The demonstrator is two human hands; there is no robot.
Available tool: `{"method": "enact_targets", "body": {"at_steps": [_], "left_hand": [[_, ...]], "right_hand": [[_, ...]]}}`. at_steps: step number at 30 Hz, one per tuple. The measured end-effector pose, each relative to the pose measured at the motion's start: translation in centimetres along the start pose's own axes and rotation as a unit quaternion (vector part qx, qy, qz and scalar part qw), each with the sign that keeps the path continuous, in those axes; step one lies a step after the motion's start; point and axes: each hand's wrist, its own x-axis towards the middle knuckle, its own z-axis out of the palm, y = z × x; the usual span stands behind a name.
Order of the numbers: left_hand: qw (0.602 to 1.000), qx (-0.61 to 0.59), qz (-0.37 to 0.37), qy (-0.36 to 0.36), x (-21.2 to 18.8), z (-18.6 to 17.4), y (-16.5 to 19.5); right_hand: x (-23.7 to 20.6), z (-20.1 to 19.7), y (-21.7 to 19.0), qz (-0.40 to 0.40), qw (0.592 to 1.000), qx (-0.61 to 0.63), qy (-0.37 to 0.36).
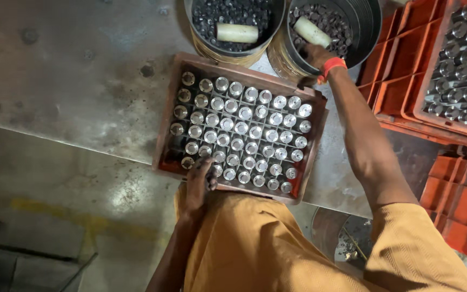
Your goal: The person places small metal cups one by one into a divided tray on a steel table, then takes dark pieces from a bucket and presses them into the cups using a white cylindrical tool, working across the tray before lifting it away.
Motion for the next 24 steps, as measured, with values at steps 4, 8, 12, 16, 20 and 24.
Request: {"method": "enact_targets", "body": {"at_steps": [4,8,12,16,20,24], "left_hand": [[1.000,-0.006,-0.007,-0.012,0.1,-0.1,-0.2],[0.999,-0.017,-0.048,-0.008,-0.2,0.7,0.8],[0.999,-0.042,-0.020,-0.024,-0.3,1.1,0.7],[0.997,-0.056,-0.054,-0.026,1.0,0.7,-0.3],[0.989,-0.064,-0.062,-0.119,3.3,1.3,-2.3],[0.966,-0.160,-0.137,-0.151,5.9,3.4,-5.4]], "right_hand": [[-0.3,-0.1,-0.8,-0.009,0.966,-0.137,0.220],[-1.2,-0.5,-1.8,-0.079,0.900,-0.152,0.400],[-1.5,-1.4,-1.8,-0.125,0.857,0.015,0.500],[-4.8,0.7,-3.2,-0.071,0.818,0.338,0.460],[-12.9,13.1,-9.6,0.097,0.826,0.480,0.278],[-17.3,23.2,-15.8,-0.006,0.897,0.354,0.264]]}}
